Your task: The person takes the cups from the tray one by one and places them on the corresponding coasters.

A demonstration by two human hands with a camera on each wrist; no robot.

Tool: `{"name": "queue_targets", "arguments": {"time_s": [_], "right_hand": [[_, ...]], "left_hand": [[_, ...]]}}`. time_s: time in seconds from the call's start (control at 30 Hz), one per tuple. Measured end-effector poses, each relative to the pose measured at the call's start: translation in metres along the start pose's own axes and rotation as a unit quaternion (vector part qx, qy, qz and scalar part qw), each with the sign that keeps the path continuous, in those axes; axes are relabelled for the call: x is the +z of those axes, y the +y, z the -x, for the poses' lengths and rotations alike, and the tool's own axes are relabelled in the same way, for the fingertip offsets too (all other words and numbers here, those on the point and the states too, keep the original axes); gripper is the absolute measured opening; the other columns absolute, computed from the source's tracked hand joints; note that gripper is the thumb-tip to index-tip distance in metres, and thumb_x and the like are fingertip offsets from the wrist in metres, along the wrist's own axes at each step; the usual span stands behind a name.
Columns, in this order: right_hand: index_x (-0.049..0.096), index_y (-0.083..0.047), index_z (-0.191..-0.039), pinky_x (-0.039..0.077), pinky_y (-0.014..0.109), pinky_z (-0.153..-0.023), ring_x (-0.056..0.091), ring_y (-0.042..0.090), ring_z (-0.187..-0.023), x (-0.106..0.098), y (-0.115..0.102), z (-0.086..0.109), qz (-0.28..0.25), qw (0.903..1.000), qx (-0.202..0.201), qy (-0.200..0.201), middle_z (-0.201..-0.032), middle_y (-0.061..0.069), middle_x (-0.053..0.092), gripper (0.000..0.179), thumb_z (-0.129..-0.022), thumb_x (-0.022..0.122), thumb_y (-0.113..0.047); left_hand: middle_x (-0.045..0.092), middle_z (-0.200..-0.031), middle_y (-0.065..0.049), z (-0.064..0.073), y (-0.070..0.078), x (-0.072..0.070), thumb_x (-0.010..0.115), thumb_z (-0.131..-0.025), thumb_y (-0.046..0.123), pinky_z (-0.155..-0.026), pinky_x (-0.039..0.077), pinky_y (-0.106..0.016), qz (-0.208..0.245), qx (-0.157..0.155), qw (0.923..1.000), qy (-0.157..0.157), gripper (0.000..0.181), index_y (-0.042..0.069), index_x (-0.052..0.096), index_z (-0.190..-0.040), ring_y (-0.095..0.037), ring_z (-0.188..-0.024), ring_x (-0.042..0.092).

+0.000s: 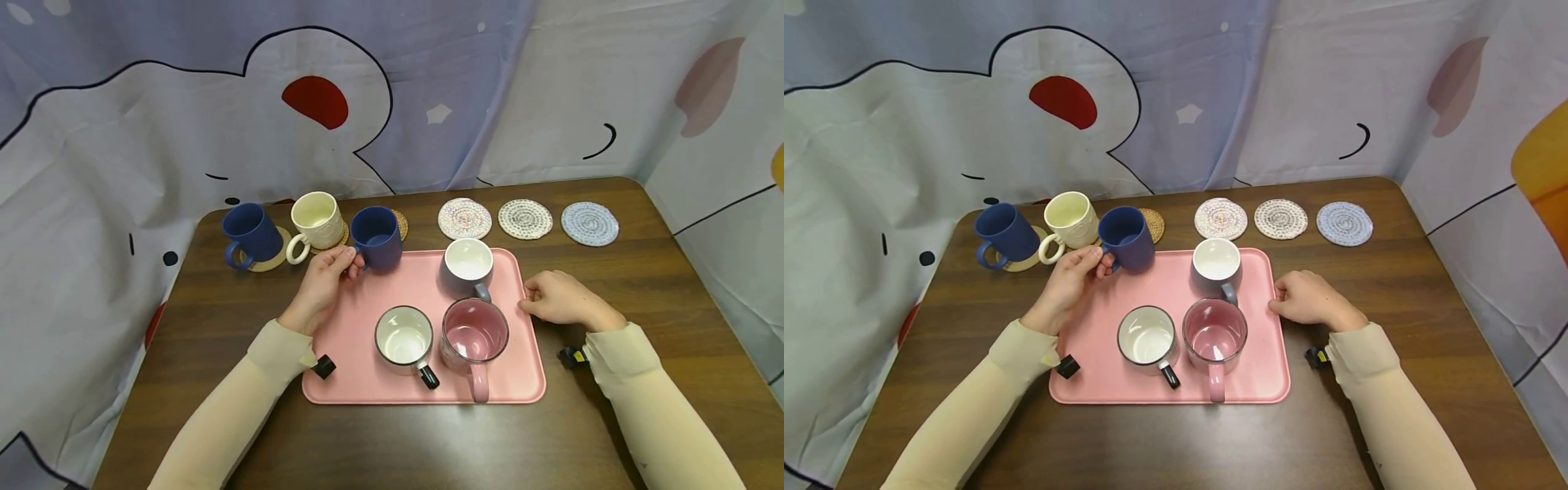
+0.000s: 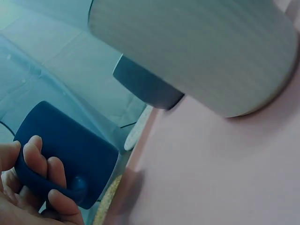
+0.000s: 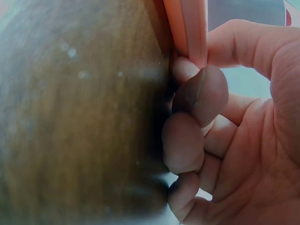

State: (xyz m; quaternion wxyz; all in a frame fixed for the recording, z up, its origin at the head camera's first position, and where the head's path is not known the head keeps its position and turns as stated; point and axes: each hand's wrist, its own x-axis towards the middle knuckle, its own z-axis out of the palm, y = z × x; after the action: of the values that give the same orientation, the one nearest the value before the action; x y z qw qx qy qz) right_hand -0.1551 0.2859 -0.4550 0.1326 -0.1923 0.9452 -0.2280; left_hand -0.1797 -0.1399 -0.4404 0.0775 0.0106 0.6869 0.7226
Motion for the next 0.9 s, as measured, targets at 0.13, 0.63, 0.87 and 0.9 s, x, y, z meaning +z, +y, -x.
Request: {"name": "queue_targets", "arguments": {"time_s": [0.13,0.63,0.87,0.9], "right_hand": [[0.05,-0.019,-0.059,0.031,0.028,-0.056,0.039,0.009,-0.054,0.0,0.0,0.0,0.007,1.0,-0.003,0.003,-0.054,-0.011,0.041,0.036,-0.087,0.073,-0.022],[0.051,-0.019,-0.06,0.031,0.028,-0.056,0.04,0.01,-0.054,-0.001,-0.001,-0.001,0.009,1.0,-0.001,0.004,-0.054,-0.011,0.041,0.036,-0.088,0.073,-0.023],[0.051,-0.019,-0.06,0.032,0.028,-0.056,0.041,0.01,-0.054,0.0,0.0,0.0,0.008,1.0,0.004,0.001,-0.055,-0.01,0.043,0.036,-0.088,0.073,-0.023],[0.051,-0.019,-0.06,0.032,0.028,-0.056,0.042,0.01,-0.054,0.0,0.0,0.0,0.007,1.0,0.005,0.001,-0.055,-0.01,0.043,0.036,-0.088,0.073,-0.023]], "left_hand": [[0.057,-0.068,0.005,-0.01,0.002,0.002,0.051,-0.11,0.02,-0.077,0.044,-0.024,0.003,0.001,1.0,0.009,0.033,0.012,0.067,-0.082,-0.013,-0.077,0.056],[0.057,-0.071,0.004,-0.048,-0.002,0.013,0.051,-0.11,0.023,-0.072,0.035,-0.026,0.024,-0.007,0.9981,0.056,0.032,0.01,0.065,-0.085,-0.01,-0.072,0.052],[0.058,-0.069,0.003,-0.061,-0.004,0.017,0.051,-0.11,0.023,-0.067,0.035,-0.024,0.039,-0.021,0.9971,0.062,0.031,0.007,0.065,-0.086,-0.01,-0.071,0.052],[0.058,-0.069,0.003,-0.063,-0.005,0.017,0.052,-0.109,0.023,-0.066,0.035,-0.024,0.041,-0.024,0.9968,0.064,0.032,0.008,0.065,-0.085,-0.01,-0.07,0.052]]}}
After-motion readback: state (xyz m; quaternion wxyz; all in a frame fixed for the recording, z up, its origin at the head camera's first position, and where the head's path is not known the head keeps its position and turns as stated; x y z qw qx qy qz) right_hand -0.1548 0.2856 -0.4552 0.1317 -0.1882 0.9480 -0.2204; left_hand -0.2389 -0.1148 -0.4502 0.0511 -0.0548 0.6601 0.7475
